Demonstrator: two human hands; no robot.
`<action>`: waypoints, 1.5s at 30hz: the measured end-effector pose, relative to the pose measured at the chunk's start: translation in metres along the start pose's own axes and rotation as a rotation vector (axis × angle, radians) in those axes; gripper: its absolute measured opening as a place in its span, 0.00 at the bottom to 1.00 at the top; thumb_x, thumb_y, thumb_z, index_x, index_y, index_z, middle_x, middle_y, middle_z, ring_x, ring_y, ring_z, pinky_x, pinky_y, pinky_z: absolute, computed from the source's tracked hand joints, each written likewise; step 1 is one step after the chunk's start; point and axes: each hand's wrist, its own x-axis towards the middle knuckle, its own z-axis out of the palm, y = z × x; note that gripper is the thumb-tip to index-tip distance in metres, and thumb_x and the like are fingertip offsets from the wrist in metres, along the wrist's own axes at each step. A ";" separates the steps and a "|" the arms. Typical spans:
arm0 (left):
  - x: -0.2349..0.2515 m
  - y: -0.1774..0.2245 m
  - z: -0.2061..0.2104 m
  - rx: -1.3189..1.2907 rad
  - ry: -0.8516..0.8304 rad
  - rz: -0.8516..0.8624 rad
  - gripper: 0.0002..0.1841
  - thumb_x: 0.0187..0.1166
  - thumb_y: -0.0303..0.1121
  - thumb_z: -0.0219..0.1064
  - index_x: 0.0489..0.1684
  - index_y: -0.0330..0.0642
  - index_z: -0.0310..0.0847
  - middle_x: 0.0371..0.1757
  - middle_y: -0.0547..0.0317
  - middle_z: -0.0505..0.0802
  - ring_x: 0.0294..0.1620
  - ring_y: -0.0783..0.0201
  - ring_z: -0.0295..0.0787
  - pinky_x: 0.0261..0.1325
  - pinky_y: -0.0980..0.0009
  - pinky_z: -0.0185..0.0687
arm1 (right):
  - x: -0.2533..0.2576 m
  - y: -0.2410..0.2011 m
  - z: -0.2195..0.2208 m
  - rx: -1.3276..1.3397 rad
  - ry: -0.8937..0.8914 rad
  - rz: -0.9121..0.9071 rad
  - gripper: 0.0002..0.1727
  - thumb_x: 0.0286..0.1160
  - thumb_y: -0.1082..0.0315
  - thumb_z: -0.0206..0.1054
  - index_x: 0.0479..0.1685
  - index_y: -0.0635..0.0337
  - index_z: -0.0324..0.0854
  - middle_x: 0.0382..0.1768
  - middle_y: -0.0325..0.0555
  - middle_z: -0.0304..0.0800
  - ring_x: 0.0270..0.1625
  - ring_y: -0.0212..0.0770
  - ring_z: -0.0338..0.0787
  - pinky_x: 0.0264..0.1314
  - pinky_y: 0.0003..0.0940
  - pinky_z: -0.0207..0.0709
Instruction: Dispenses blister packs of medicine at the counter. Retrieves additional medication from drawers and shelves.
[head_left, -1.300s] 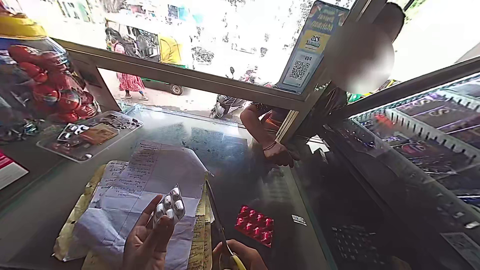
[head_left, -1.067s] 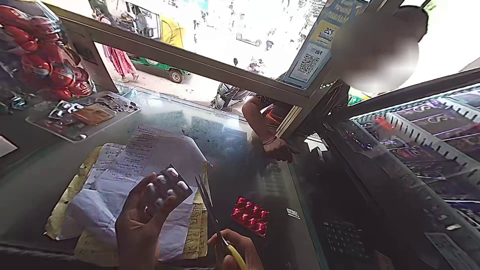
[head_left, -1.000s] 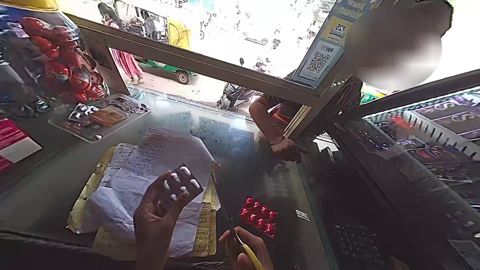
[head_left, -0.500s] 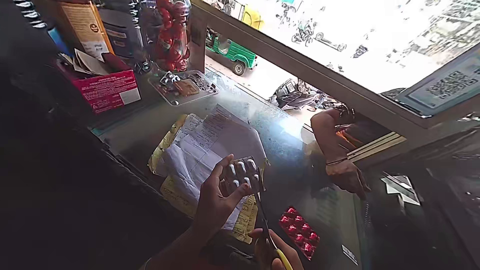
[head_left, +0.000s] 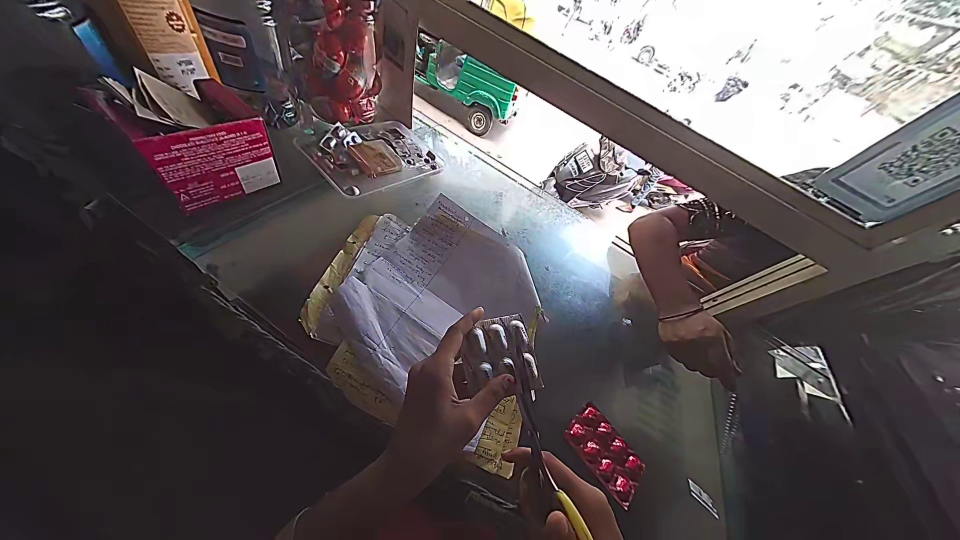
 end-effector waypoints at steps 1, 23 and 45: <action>0.000 0.000 0.000 -0.005 -0.006 -0.004 0.37 0.70 0.29 0.78 0.81 0.30 0.67 0.60 0.50 0.93 0.47 0.73 0.96 0.50 0.79 0.93 | 0.000 0.001 0.000 0.008 0.006 -0.005 0.45 0.80 0.29 0.50 0.63 0.67 0.82 0.22 0.35 0.79 0.21 0.20 0.74 0.24 0.18 0.71; 0.007 -0.002 -0.003 -0.039 -0.210 -0.071 0.34 0.69 0.26 0.78 0.78 0.33 0.70 0.64 0.53 0.91 0.52 0.70 0.95 0.52 0.75 0.94 | 0.002 -0.001 0.005 0.216 0.113 0.059 0.31 0.80 0.40 0.63 0.57 0.62 0.84 0.23 0.24 0.80 0.20 0.14 0.74 0.21 0.15 0.72; 0.025 -0.028 -0.044 0.982 -0.021 0.161 0.31 0.70 0.37 0.73 0.73 0.28 0.79 0.76 0.30 0.80 0.72 0.25 0.75 0.69 0.35 0.71 | 0.053 -0.046 0.018 -1.054 0.233 -0.094 0.12 0.71 0.63 0.68 0.42 0.59 0.95 0.27 0.48 0.91 0.22 0.46 0.91 0.17 0.39 0.79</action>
